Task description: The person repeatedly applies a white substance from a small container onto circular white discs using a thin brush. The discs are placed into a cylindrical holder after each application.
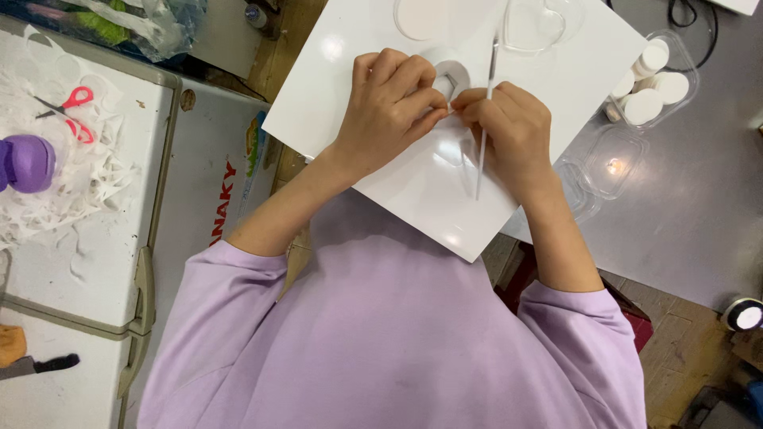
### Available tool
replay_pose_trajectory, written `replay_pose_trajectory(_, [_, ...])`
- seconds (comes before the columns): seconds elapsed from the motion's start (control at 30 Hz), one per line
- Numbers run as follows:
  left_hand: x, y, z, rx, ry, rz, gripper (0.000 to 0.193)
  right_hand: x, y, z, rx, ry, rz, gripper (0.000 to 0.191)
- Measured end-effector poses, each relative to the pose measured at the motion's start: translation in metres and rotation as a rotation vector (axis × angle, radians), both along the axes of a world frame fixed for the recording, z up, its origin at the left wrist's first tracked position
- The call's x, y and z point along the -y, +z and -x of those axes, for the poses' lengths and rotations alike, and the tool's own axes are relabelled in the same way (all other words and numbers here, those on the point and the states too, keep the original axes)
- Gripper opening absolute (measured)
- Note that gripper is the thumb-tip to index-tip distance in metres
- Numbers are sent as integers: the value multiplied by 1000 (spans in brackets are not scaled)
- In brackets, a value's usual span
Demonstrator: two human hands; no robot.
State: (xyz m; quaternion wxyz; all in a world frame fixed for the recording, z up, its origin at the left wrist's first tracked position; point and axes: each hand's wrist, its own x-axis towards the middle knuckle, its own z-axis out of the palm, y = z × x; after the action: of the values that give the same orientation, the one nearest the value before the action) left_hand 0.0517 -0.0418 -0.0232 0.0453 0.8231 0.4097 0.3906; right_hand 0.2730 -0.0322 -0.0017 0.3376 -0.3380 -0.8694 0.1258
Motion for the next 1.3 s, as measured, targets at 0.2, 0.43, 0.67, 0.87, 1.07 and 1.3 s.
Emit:
replay_pose_trajectory(0.2, [-7,-5,4,2,-19,-46,25,-9,-3,-4,104,94,-123,25])
replay_pose_trajectory(0.43, [-18,-6,6,-18,-45,-56,22,-20,-3,-2,-68,103,100,22])
replay_pose_trajectory(0.67, [-11,0,8,-4,-62,-4,14,-34,19,-39,-333,61,230,25])
replay_pose_trajectory(0.87, [-9,-2,-2,42,-20,67,15,-54,24,-52,-517,-241,216,35])
replay_pose_trajectory(1.07, [-3,-3,-1,75,-14,152,17,-58,21,-38,-357,-310,84,19])
replay_pose_trajectory(1.3, [-3,-7,-3,92,6,167,19,-52,16,-44,-405,-330,99,14])
